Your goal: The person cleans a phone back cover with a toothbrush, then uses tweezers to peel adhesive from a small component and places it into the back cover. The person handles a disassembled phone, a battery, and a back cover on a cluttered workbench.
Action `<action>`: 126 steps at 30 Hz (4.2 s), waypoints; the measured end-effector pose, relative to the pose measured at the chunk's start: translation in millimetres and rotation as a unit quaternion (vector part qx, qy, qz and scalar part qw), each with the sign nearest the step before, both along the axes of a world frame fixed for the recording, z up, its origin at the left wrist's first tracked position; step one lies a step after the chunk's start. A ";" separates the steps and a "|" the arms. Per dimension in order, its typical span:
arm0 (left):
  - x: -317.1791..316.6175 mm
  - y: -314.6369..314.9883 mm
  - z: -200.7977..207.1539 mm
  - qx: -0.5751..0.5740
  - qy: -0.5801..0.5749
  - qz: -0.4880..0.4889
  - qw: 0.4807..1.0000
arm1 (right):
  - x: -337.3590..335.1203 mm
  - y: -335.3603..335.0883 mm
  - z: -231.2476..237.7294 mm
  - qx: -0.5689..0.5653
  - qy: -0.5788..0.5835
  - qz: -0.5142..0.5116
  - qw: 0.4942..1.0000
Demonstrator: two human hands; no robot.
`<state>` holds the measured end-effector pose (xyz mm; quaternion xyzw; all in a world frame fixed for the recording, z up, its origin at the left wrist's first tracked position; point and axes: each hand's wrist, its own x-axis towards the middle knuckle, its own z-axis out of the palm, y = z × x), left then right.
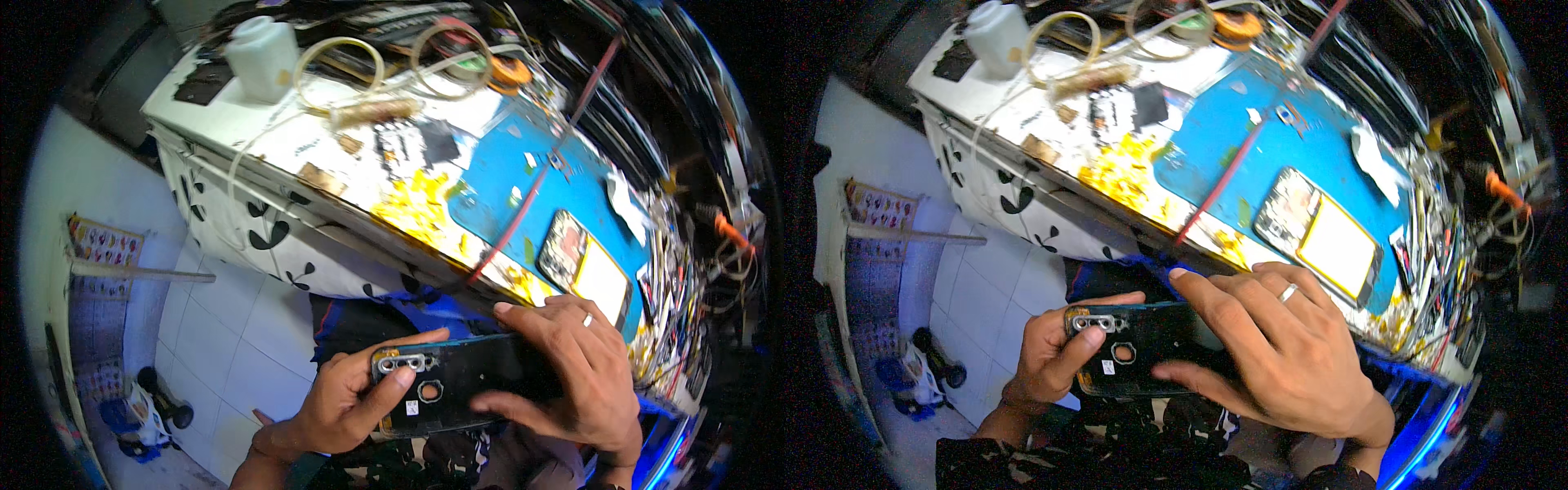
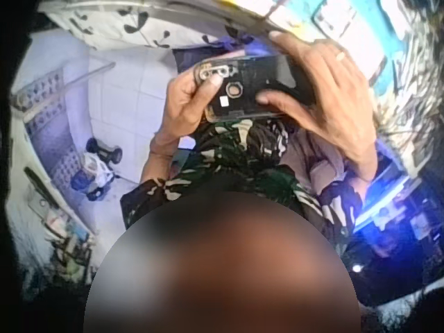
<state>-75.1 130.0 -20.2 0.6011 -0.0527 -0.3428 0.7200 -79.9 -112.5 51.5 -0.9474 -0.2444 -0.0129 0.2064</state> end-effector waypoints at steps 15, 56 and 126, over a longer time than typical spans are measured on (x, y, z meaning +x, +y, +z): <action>-26.4 -37.1 -15.2 0.035 -0.053 -0.197 0.978 | -76.5 -19.4 -52.3 0.062 -0.073 -0.155 0.983; -24.5 -54.8 -23.0 0.087 -0.026 -0.246 0.965 | -99.1 -36.2 -73.5 0.118 -0.013 -0.227 0.967; 144.4 17.2 -17.6 0.004 -0.136 0.167 0.977 | 1.7 -131.8 -20.1 0.059 -0.039 -0.247 0.967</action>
